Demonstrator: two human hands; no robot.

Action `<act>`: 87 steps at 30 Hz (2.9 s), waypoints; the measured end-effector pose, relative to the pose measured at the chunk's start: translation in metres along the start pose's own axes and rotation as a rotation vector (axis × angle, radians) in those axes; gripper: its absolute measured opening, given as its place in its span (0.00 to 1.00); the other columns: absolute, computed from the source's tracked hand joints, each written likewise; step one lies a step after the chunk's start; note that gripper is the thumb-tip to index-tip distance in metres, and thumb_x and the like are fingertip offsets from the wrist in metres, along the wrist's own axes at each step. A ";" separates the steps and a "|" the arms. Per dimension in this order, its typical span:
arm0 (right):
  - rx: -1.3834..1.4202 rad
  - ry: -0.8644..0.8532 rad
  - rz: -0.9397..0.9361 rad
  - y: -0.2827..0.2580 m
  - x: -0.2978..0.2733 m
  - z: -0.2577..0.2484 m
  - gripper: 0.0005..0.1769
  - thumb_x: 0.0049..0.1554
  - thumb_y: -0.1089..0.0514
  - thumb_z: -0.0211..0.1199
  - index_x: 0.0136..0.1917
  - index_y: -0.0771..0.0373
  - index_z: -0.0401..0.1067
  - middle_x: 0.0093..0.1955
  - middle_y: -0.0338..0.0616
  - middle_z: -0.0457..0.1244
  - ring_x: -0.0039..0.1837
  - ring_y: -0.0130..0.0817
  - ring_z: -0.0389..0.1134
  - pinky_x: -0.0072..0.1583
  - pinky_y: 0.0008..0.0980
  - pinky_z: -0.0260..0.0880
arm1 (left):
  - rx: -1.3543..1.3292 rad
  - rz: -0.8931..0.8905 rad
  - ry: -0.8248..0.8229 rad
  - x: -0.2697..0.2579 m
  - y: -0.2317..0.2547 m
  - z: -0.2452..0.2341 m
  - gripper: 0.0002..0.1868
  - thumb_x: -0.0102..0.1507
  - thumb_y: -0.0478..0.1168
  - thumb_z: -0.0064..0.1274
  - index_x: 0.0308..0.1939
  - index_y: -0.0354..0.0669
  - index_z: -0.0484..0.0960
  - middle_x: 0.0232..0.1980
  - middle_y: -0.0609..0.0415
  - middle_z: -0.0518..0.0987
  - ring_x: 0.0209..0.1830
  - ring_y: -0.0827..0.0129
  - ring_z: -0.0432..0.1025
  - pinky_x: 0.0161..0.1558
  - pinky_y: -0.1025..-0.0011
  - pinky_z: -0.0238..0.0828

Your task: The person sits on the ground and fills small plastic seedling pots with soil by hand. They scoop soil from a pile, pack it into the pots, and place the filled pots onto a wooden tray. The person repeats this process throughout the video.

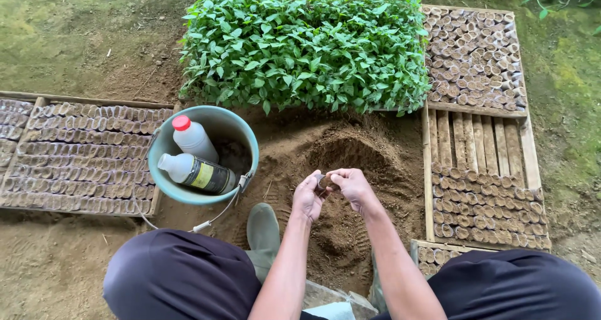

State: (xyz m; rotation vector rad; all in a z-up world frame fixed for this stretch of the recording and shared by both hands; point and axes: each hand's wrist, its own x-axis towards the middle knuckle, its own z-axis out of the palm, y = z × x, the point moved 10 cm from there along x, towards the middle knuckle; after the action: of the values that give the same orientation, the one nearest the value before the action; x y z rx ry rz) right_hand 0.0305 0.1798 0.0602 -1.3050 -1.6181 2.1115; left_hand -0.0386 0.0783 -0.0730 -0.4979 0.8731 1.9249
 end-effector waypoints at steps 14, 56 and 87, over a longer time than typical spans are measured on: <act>-0.394 0.023 -0.117 -0.034 -0.021 0.012 0.16 0.57 0.64 0.56 0.55 0.62 0.81 0.44 0.56 0.72 0.43 0.40 0.75 0.47 0.40 0.77 | -0.099 -0.033 0.011 -0.006 -0.004 0.004 0.16 0.69 0.36 0.51 0.61 0.40 0.78 0.47 0.41 0.83 0.45 0.54 0.78 0.48 0.55 0.83; 0.064 0.100 -0.307 -0.018 -0.017 -0.013 0.05 0.56 0.66 0.68 0.46 0.61 0.81 0.57 0.46 0.71 0.53 0.27 0.69 0.48 0.27 0.73 | -0.040 -0.123 -0.076 -0.055 0.004 0.055 0.12 0.68 0.36 0.55 0.55 0.40 0.84 0.42 0.44 0.82 0.38 0.56 0.79 0.44 0.60 0.83; -1.174 -0.370 0.169 0.050 -0.027 -0.026 0.14 0.52 0.49 0.70 0.53 0.47 0.84 0.55 0.45 0.74 0.63 0.51 0.72 0.65 0.47 0.70 | -0.375 -0.099 0.043 0.019 -0.006 -0.027 0.07 0.68 0.35 0.54 0.47 0.39 0.85 0.49 0.36 0.81 0.48 0.45 0.77 0.47 0.61 0.82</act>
State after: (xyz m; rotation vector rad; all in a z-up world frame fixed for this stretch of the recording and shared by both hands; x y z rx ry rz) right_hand 0.0825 0.1618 0.0315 -1.3030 -3.2544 1.4443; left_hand -0.0431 0.0709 -0.1050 -0.7910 0.5019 1.9983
